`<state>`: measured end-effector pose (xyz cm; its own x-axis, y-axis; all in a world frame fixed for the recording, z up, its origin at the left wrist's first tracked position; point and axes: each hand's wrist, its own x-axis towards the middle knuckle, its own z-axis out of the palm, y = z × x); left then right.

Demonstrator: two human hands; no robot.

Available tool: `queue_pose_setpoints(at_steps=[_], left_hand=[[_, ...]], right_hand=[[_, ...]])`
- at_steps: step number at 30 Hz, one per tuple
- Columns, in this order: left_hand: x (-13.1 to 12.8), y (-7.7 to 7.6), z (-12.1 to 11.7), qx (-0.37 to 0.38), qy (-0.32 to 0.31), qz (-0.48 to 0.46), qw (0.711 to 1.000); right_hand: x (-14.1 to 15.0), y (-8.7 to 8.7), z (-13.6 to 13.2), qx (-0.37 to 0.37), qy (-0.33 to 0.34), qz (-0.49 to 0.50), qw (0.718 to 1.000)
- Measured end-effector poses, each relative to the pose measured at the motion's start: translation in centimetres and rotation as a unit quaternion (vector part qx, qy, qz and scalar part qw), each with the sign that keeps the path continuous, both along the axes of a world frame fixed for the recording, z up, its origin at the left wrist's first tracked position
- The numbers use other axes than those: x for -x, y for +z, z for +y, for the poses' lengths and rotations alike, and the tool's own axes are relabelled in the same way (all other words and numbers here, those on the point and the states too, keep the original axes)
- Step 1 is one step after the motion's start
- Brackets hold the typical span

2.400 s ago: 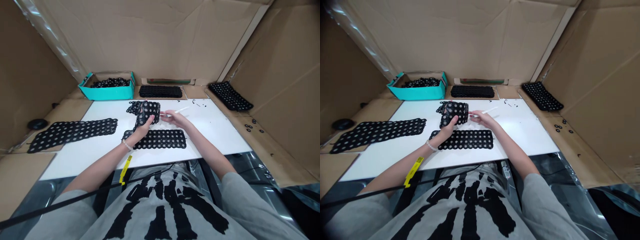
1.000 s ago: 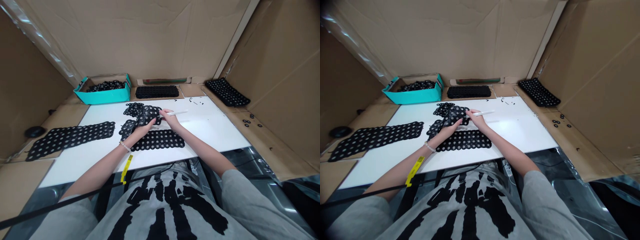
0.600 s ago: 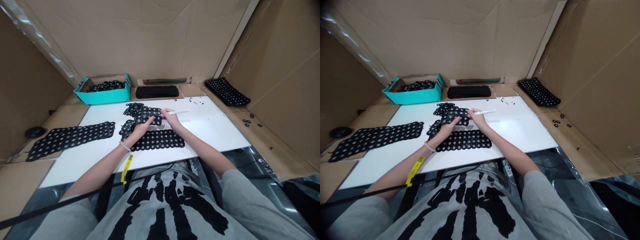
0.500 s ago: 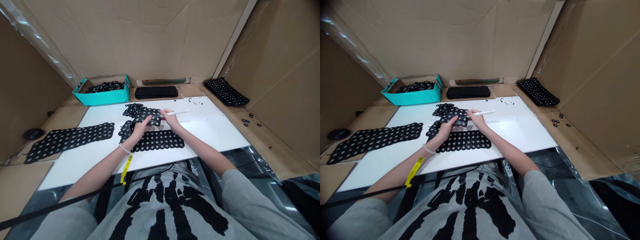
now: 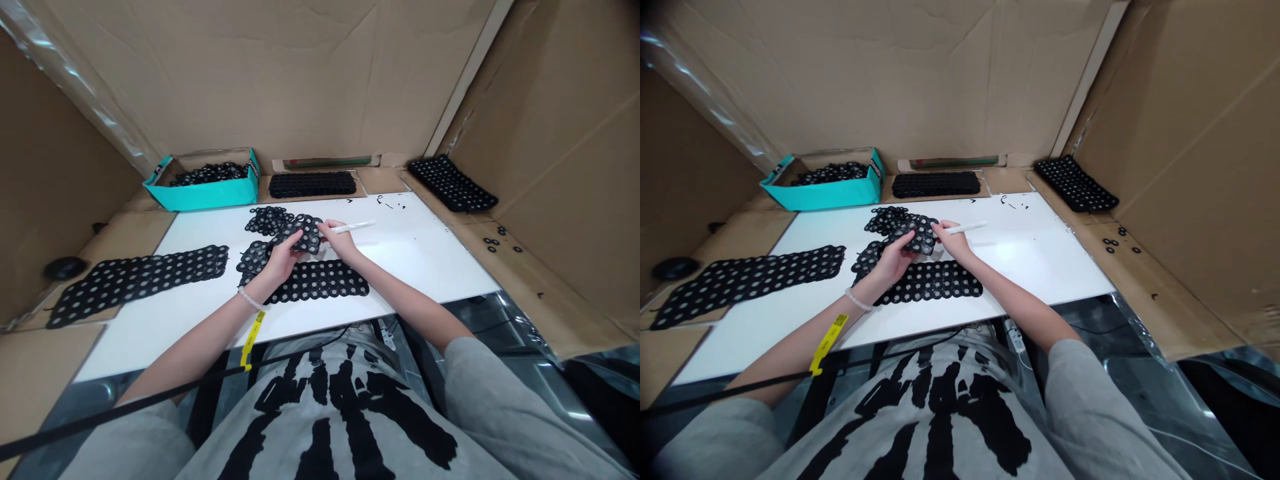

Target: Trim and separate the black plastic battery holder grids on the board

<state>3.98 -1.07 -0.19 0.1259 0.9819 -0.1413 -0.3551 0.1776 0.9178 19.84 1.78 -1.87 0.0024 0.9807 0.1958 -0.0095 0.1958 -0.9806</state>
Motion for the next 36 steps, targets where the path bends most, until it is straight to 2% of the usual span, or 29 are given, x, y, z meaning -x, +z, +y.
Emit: queue_pose_setpoints(at_steps=[6,10,16,19,28,33,36], left_hand=[[0.3,-1.0,0.1,-0.049,-0.056,0.145,0.987],[0.5,-1.8,0.5,-0.029,-0.057,0.193,0.979],[0.4,-1.6,0.3,0.012,0.039,0.187,0.981],[0.3,-1.4,0.3,0.020,0.058,0.195,0.979],[0.4,-1.7,0.5,0.001,0.023,0.169,0.985],[0.4,-2.1,0.6,0.023,0.046,0.135,0.989],[0.3,-2.1,0.5,0.026,0.031,0.086,0.995]], right_hand=[[-0.3,0.2,0.1,-0.019,-0.013,0.019,1.000],[-0.3,0.4,-0.1,-0.021,-0.001,0.009,1.000],[-0.1,0.3,0.0,0.024,0.020,0.031,0.999],[0.0,0.2,0.1,0.039,0.024,0.040,0.998],[0.1,0.0,0.1,0.021,0.019,0.036,0.999],[0.6,-0.3,-0.5,0.007,0.008,-0.042,0.999],[1.1,-0.5,-1.1,0.001,0.011,-0.088,0.996]])
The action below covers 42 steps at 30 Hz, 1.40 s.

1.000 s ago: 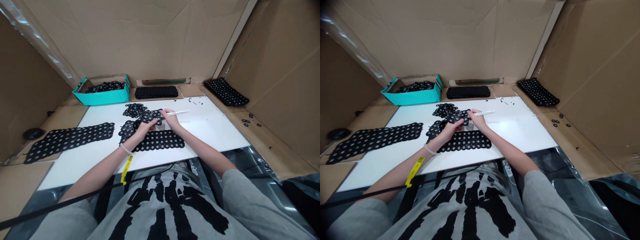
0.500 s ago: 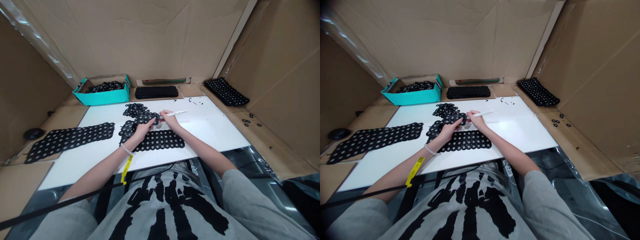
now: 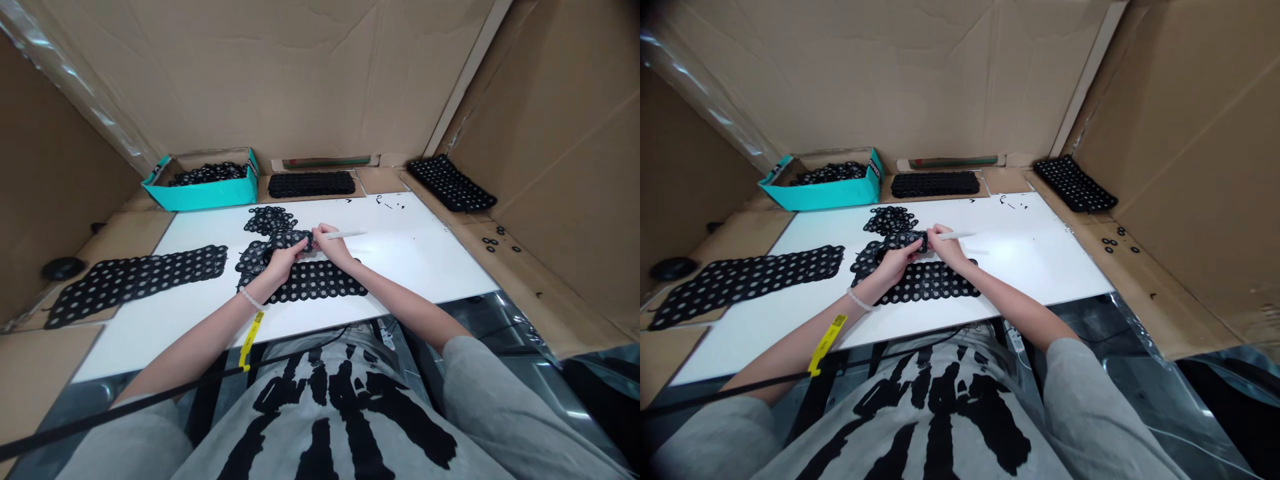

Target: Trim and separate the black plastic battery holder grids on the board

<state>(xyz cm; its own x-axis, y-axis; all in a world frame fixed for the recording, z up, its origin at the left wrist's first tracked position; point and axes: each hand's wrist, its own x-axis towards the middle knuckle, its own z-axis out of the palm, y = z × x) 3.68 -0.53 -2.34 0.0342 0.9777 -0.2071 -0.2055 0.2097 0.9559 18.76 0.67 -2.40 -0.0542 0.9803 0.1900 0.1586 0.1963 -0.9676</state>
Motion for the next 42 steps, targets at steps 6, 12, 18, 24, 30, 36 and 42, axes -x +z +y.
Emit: queue_pose_setpoints(at_steps=[6,12,18,24,30,36,42], left_hand=[[-0.2,0.3,0.0,0.013,-0.006,-0.012,1.000],[-0.2,0.7,0.0,0.031,-0.036,0.017,0.999],[0.0,0.4,0.6,0.033,-0.027,-0.002,0.999],[0.2,0.0,0.9,0.015,-0.022,0.031,0.999],[0.6,0.4,1.1,0.004,-0.069,0.135,0.988],[0.9,0.4,1.1,-0.005,-0.057,0.199,0.978],[0.9,-0.6,1.3,-0.006,-0.033,0.185,0.982]], right_hand=[[0.1,-0.1,-0.3,-0.053,-0.017,-0.102,0.993],[-0.3,-0.3,0.5,-0.061,-0.018,-0.110,0.992],[-0.4,0.1,1.3,0.062,0.015,0.075,0.995],[-0.3,0.2,0.9,0.052,0.042,0.087,0.994],[-0.7,0.1,1.0,0.027,0.018,0.066,0.997],[-0.9,0.0,1.2,0.045,0.022,0.080,0.996],[-0.9,0.0,1.0,0.035,0.017,0.031,0.999]])
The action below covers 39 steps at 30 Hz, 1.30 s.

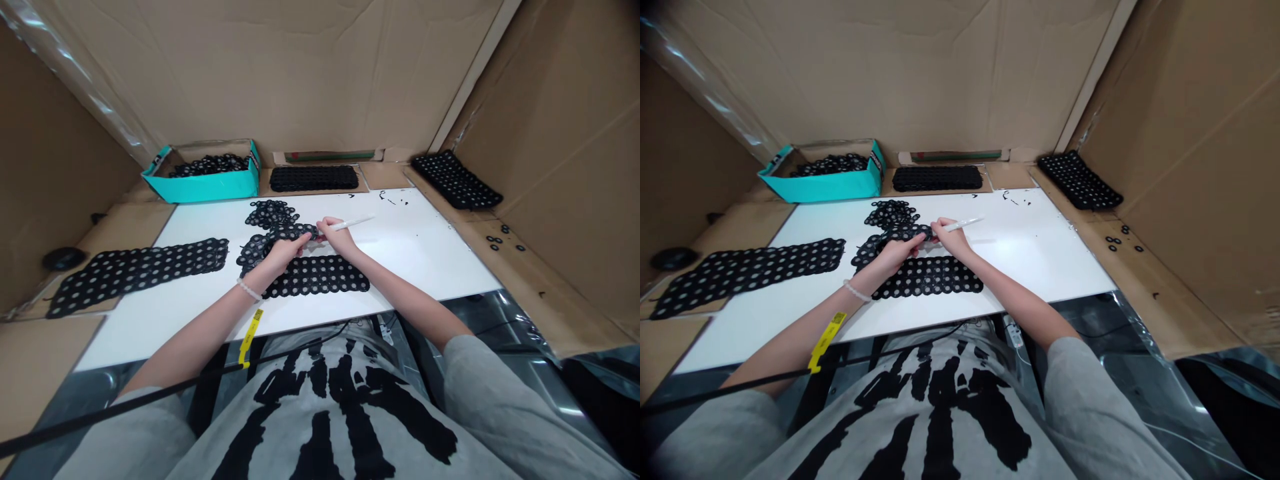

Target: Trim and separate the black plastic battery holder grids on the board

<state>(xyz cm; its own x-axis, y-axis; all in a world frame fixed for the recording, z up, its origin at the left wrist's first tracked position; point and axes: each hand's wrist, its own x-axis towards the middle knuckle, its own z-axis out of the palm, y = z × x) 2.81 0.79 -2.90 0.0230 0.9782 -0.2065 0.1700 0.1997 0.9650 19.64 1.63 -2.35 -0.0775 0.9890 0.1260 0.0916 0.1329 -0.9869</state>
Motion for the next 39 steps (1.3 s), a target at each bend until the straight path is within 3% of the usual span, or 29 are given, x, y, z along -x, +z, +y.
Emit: queue_pose_setpoints(at_steps=[6,14,20,24,29,32,39], left_hand=[[-0.6,-0.7,0.3,0.008,0.032,-0.127,0.991],[-0.8,0.5,0.0,0.019,-0.001,-0.152,0.988],[-0.8,1.3,-0.5,0.026,0.029,-0.192,0.981],[-0.5,0.4,-0.5,-0.017,0.045,-0.109,0.993],[0.2,-0.2,-0.4,-0.050,0.088,0.036,0.994],[0.1,0.4,-1.0,-0.078,0.072,0.056,0.993],[-0.5,1.4,-1.7,-0.124,0.027,0.039,0.991]], right_hand=[[0.5,0.4,-0.9,-0.089,-0.012,-0.154,0.984],[0.1,0.2,0.2,-0.080,-0.037,-0.177,0.980],[-1.3,0.9,0.3,-0.042,-0.069,-0.011,0.997],[-1.6,2.3,-0.2,-0.014,-0.044,0.083,0.995],[-0.8,3.2,-0.5,0.133,0.046,0.290,0.947],[-0.4,2.8,-0.5,0.165,0.061,0.305,0.936],[-0.3,2.1,-0.8,0.122,0.081,0.255,0.956]])
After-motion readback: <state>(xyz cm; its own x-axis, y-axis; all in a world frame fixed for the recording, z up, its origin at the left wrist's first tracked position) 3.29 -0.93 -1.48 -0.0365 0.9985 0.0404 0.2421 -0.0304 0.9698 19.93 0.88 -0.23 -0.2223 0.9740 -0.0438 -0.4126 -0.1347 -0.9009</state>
